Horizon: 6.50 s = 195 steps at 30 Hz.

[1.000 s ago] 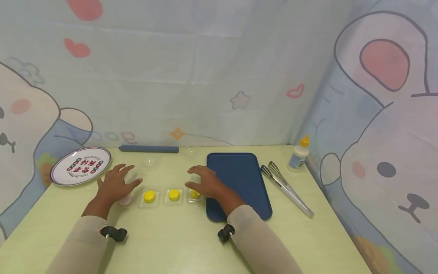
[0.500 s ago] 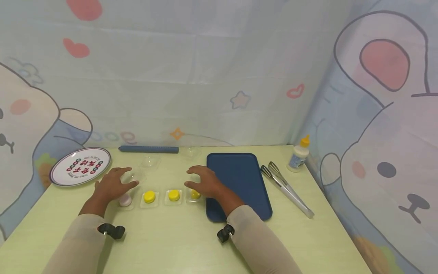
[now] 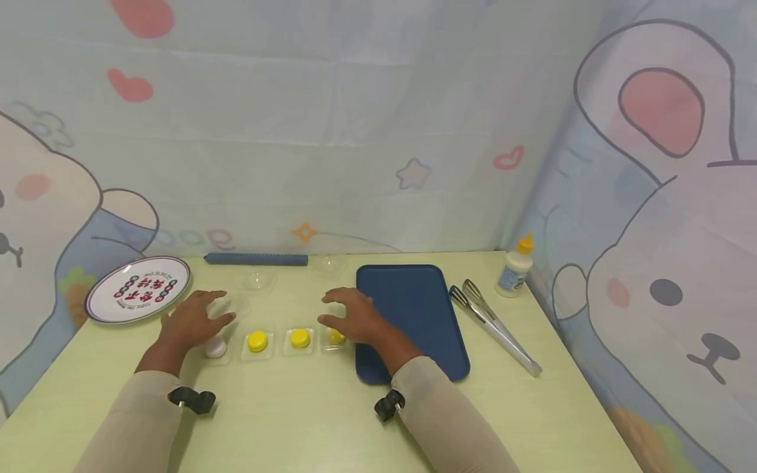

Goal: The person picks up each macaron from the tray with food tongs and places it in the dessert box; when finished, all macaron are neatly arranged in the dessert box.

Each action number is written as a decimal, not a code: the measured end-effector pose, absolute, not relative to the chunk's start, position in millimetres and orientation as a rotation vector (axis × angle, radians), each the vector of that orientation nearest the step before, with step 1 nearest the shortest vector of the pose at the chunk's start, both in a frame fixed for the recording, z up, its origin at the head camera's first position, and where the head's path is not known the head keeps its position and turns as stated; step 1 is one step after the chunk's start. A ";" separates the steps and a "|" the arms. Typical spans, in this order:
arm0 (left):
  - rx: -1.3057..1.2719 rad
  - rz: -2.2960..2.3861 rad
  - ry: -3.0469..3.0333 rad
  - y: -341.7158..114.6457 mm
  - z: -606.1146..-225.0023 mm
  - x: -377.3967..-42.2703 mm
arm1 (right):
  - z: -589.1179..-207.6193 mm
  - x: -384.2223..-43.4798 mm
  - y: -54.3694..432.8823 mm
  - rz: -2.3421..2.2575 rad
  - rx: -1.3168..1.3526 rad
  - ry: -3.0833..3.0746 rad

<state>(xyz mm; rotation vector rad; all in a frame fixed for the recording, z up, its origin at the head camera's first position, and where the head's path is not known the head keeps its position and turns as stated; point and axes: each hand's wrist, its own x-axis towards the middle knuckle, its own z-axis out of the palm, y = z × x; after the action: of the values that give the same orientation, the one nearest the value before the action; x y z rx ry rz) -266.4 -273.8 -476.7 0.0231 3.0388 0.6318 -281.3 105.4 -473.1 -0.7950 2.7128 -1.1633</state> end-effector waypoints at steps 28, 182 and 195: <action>0.704 0.706 3.289 -212.2 -466.1 -250.2 | -462.5 -276.3 83.2 -1.110 -0.835 2.691; 0.748 0.861 2.946 -184.3 -482.1 -232.7 | -483.7 -251.8 76.2 -0.880 -0.877 2.833; 0.453 0.807 3.031 -212.3 -453.3 -262.0 | -462.7 -273.9 67.6 -0.996 -0.847 2.808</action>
<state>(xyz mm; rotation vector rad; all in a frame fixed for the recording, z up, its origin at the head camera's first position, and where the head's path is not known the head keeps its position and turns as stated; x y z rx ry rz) -262.0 -212.3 -453.3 0.4529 3.0305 0.8069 -273.9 67.6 -462.7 -0.8465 2.8078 -0.9964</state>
